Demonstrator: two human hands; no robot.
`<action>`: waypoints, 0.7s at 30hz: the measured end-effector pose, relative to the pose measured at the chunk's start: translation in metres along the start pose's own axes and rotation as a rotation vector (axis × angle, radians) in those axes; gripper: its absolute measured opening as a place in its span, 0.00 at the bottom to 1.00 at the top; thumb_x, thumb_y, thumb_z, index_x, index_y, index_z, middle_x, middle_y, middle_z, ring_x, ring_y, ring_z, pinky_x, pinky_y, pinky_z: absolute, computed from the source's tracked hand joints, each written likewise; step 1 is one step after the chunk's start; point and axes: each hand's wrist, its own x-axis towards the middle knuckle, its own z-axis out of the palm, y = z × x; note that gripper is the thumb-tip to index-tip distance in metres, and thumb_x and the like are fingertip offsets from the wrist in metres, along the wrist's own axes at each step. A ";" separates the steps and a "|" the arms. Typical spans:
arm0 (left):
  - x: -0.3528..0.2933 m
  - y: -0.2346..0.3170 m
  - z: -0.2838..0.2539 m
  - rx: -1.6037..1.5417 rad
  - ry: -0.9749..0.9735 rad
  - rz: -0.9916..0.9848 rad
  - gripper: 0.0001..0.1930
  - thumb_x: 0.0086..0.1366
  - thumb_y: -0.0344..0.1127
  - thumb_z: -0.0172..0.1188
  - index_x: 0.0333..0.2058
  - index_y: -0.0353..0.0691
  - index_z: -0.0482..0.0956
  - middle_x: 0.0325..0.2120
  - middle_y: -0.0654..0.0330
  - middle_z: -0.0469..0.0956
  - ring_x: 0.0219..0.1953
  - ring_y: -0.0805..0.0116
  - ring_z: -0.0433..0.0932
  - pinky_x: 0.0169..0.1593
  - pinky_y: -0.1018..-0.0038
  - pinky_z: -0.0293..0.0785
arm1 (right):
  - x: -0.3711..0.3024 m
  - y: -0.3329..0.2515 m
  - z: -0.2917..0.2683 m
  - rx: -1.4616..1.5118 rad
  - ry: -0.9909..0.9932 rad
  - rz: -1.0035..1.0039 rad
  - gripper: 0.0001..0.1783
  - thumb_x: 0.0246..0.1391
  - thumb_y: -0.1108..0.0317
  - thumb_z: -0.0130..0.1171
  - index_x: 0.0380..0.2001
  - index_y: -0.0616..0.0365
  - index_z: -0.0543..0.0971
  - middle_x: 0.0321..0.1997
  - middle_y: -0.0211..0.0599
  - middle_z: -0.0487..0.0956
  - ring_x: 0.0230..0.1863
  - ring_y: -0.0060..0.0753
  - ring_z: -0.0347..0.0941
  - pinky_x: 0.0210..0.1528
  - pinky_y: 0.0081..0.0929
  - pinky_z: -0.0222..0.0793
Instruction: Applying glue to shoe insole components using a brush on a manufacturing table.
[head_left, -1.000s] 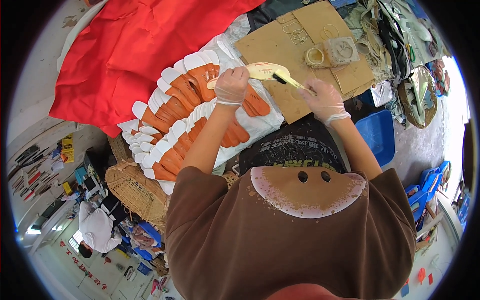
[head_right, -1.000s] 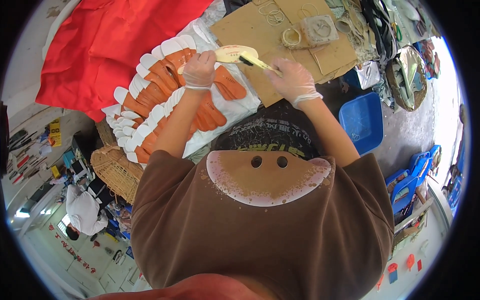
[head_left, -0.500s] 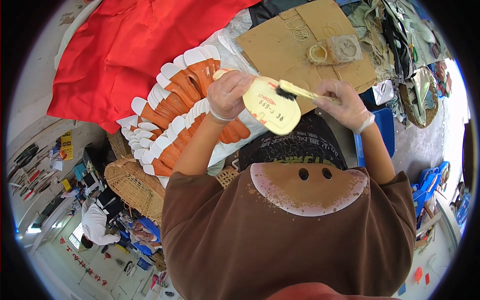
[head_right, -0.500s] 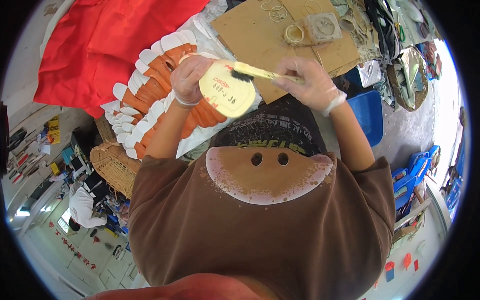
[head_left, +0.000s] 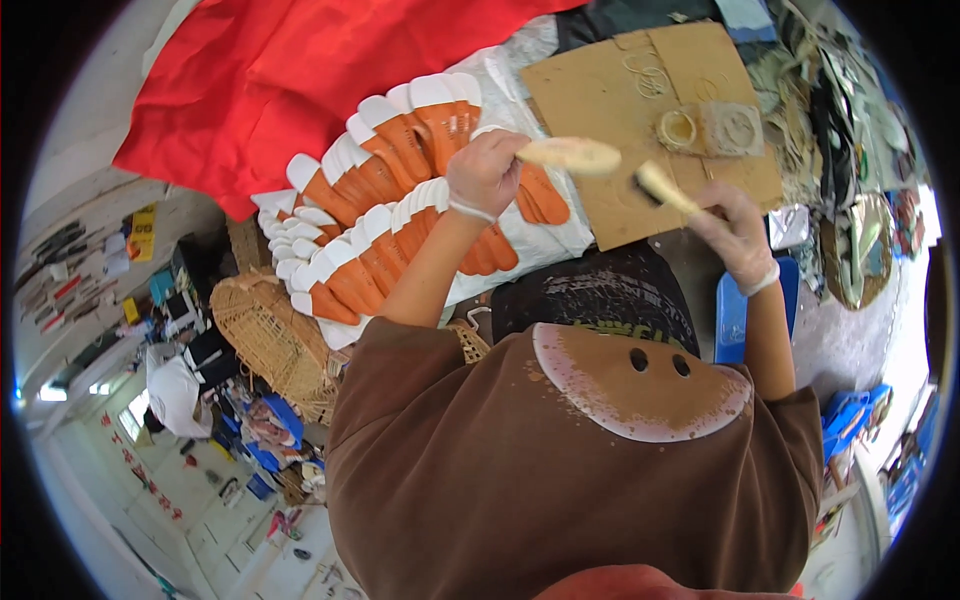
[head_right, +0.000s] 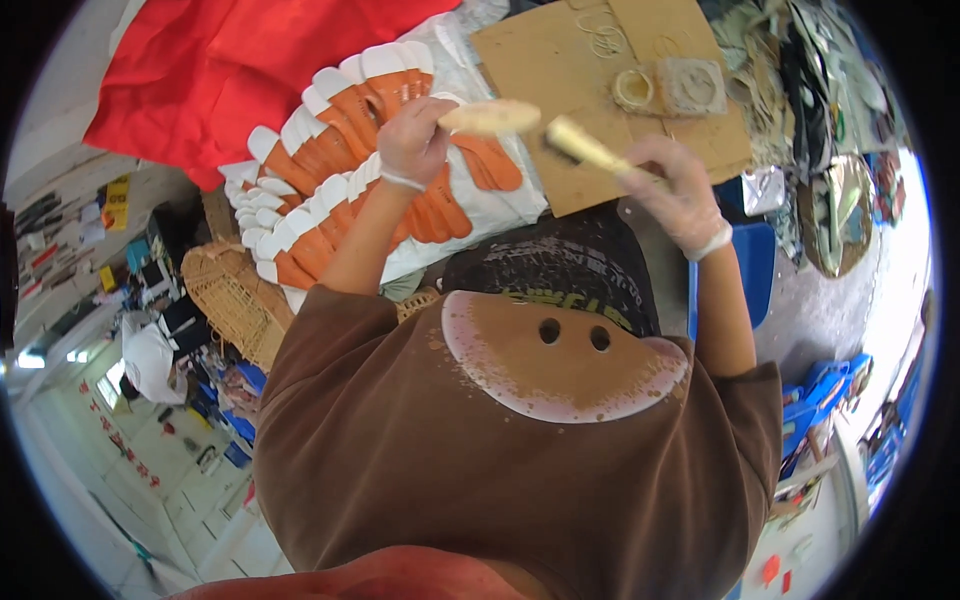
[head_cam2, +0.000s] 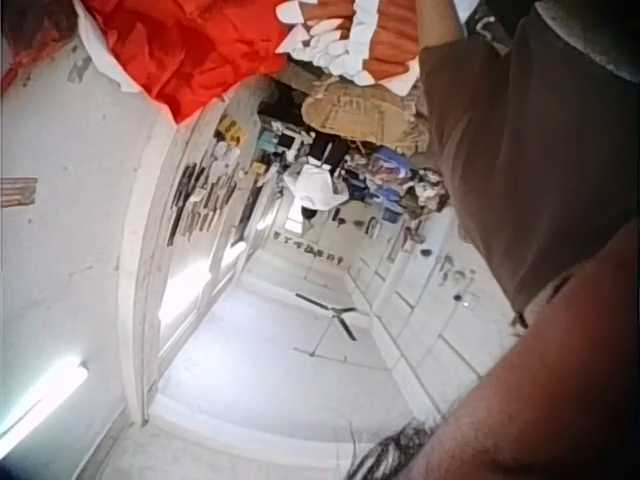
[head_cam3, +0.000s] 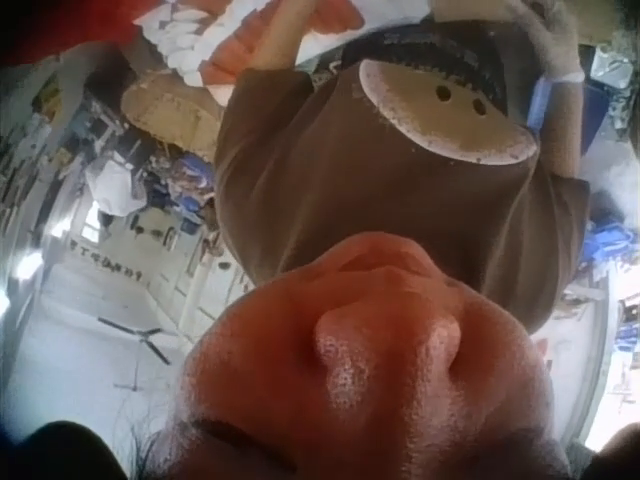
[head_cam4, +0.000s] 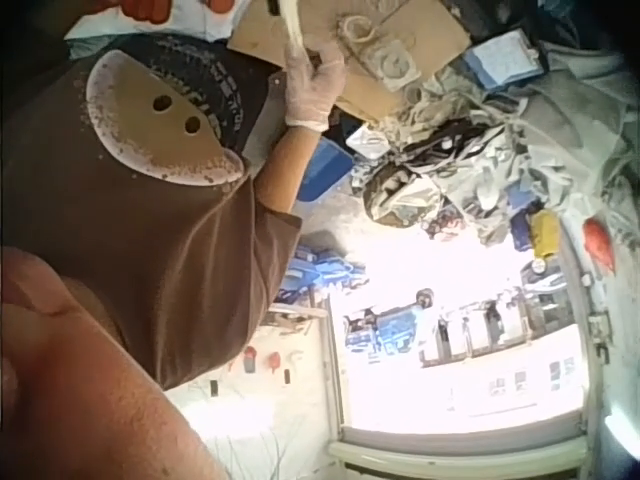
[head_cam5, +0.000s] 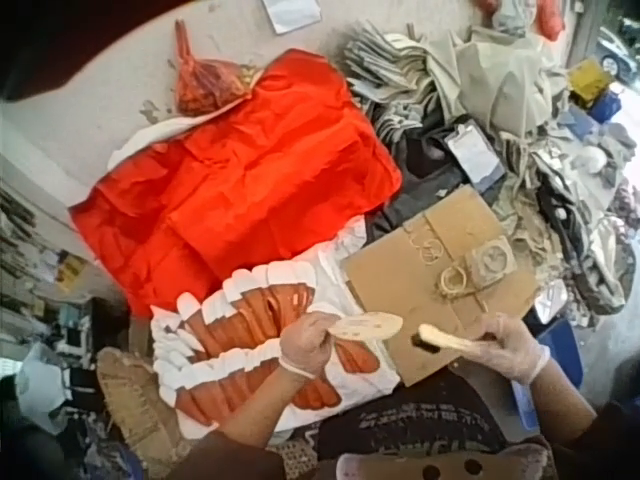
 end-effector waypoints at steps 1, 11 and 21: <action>-0.009 -0.013 0.009 -0.046 0.002 -0.160 0.10 0.51 0.28 0.66 0.34 0.43 0.79 0.27 0.57 0.79 0.32 0.54 0.78 0.35 0.64 0.75 | 0.000 0.013 0.000 0.144 0.098 0.079 0.05 0.57 0.69 0.58 0.32 0.59 0.76 0.30 0.22 0.68 0.31 0.17 0.62 0.33 0.18 0.58; -0.048 -0.213 0.025 -0.116 0.041 -1.165 0.16 0.53 0.36 0.70 0.38 0.32 0.81 0.27 0.57 0.82 0.27 0.67 0.77 0.32 0.68 0.72 | 0.003 0.058 -0.007 0.159 0.362 0.188 0.10 0.62 0.61 0.56 0.34 0.56 0.78 0.25 0.16 0.63 0.29 0.11 0.55 0.32 0.13 0.49; -0.041 -0.229 0.073 0.218 -0.254 -1.240 0.23 0.53 0.51 0.68 0.42 0.41 0.82 0.44 0.52 0.81 0.45 0.55 0.80 0.48 0.63 0.76 | -0.003 0.066 0.003 0.067 0.317 0.297 0.09 0.61 0.63 0.58 0.32 0.57 0.76 0.26 0.18 0.66 0.30 0.13 0.58 0.35 0.14 0.54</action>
